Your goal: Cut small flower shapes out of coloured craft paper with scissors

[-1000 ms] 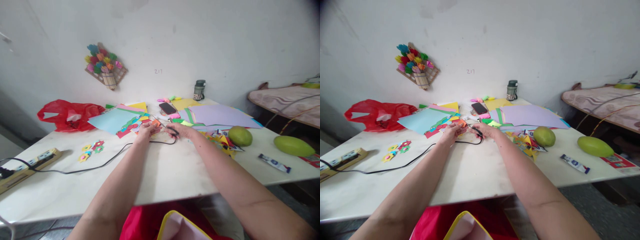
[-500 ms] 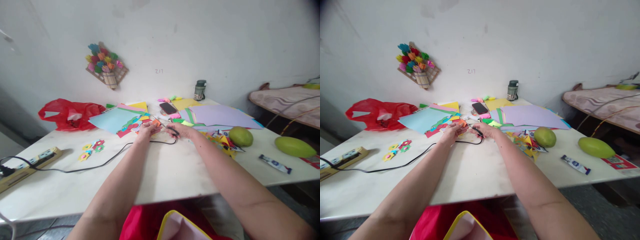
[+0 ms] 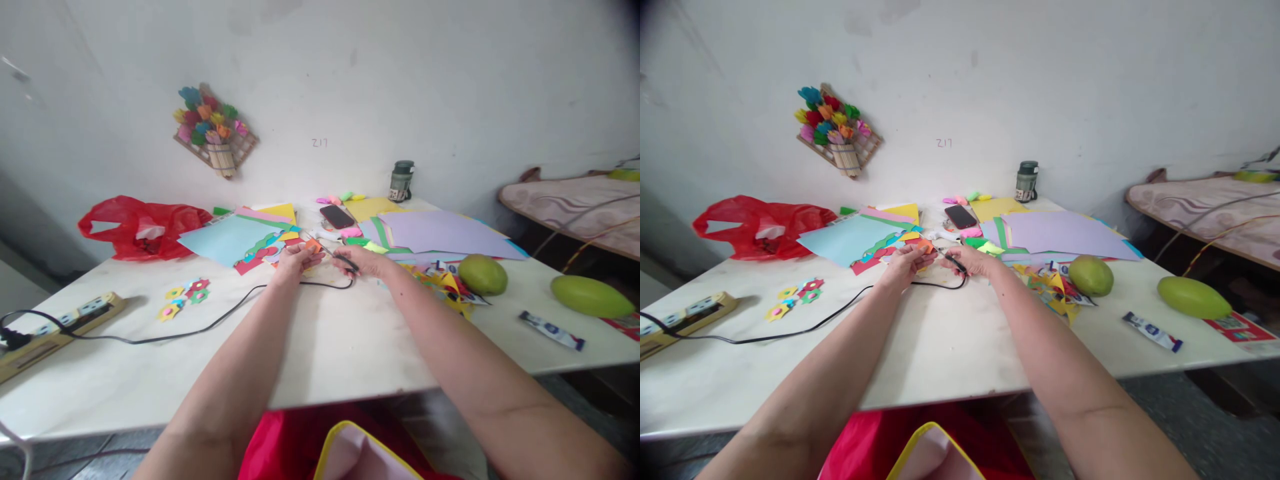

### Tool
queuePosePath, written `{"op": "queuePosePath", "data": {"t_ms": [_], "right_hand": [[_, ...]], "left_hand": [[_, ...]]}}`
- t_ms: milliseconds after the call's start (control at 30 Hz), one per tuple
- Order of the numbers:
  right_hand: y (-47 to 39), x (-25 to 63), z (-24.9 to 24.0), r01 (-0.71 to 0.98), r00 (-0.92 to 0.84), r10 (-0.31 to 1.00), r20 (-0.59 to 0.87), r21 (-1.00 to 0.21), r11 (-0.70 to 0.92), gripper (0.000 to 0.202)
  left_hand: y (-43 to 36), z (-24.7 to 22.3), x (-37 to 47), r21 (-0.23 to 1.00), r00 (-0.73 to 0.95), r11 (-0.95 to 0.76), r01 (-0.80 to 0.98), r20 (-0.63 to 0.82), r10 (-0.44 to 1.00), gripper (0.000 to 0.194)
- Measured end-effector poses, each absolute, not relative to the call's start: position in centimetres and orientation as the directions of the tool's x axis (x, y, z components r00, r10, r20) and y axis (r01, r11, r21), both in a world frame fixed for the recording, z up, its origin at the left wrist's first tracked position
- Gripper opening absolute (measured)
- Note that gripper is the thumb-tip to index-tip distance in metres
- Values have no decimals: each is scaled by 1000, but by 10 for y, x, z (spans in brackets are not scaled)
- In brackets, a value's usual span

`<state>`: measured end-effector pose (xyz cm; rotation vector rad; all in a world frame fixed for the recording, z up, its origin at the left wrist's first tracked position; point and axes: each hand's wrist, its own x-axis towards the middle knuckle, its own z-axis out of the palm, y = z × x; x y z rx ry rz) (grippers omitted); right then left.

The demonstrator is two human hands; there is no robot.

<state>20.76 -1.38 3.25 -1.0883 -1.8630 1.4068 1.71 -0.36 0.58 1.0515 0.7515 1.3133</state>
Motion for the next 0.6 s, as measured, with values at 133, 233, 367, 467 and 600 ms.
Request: {"op": "queuePosePath", "data": {"t_ms": [133,233,367,467,600], "right_hand": [[-15,206,33,241,-515,856,-52,-967,86,37],[-15,206,33,226,-515,856,-50,-971,80,36],[-13,206,31,224,-512,857,-54,-972,73,33],[-10,207,28,210,-523,850,-54,-975,68,31],[-4,209,23,177,-542,839,-47,-982,59,28]], "left_hand": [[-3,6,17,917,146,-55,-394,122,982,36],[-3,5,17,915,146,-58,-400,127,981,35],[-3,4,16,912,154,-54,-406,126,980,35],[-2,4,16,908,155,-51,-415,126,980,35],[-2,4,16,906,152,-44,-420,118,981,36]]}}
